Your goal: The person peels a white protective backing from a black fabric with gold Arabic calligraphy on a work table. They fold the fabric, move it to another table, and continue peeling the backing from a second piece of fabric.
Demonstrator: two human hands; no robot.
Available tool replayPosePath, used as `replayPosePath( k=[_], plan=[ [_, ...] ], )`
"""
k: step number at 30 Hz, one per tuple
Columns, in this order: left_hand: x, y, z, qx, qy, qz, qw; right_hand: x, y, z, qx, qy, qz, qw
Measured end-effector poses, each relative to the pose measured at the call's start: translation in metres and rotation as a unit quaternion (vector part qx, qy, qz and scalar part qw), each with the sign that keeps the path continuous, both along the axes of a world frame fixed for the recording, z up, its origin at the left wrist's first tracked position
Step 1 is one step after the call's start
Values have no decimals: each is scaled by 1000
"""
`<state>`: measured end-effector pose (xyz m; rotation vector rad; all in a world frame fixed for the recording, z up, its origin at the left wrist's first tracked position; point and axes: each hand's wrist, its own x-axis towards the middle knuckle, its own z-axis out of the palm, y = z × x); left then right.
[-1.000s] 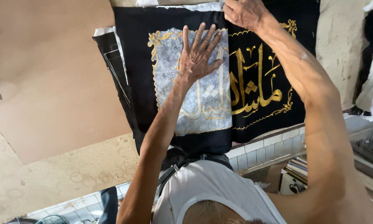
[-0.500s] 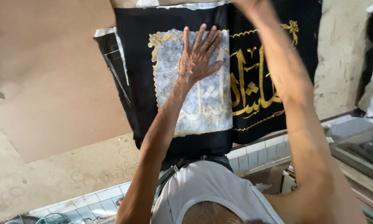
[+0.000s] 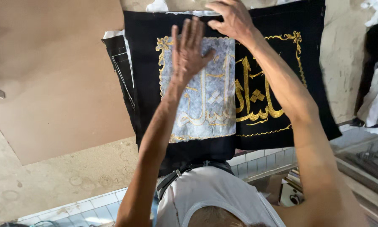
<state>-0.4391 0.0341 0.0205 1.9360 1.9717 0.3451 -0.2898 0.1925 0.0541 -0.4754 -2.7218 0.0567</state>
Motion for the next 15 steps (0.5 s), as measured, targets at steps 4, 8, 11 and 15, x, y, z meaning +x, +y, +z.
replayPosePath(
  k=[4,8,11,15],
  plan=[
    [-37,-7,-16,79,-21,41,996,-21,-2,-18,-70,-32,3,997],
    [-44,-11,-28,102,-20,48,993,-36,1,-18,-36,-140,5,989],
    [-40,-10,-29,77,-32,50,995,-41,-4,-13,106,-224,-10,969],
    [-39,-9,-25,54,-32,45,997,-50,-14,-15,338,-287,3,896]
  ],
)
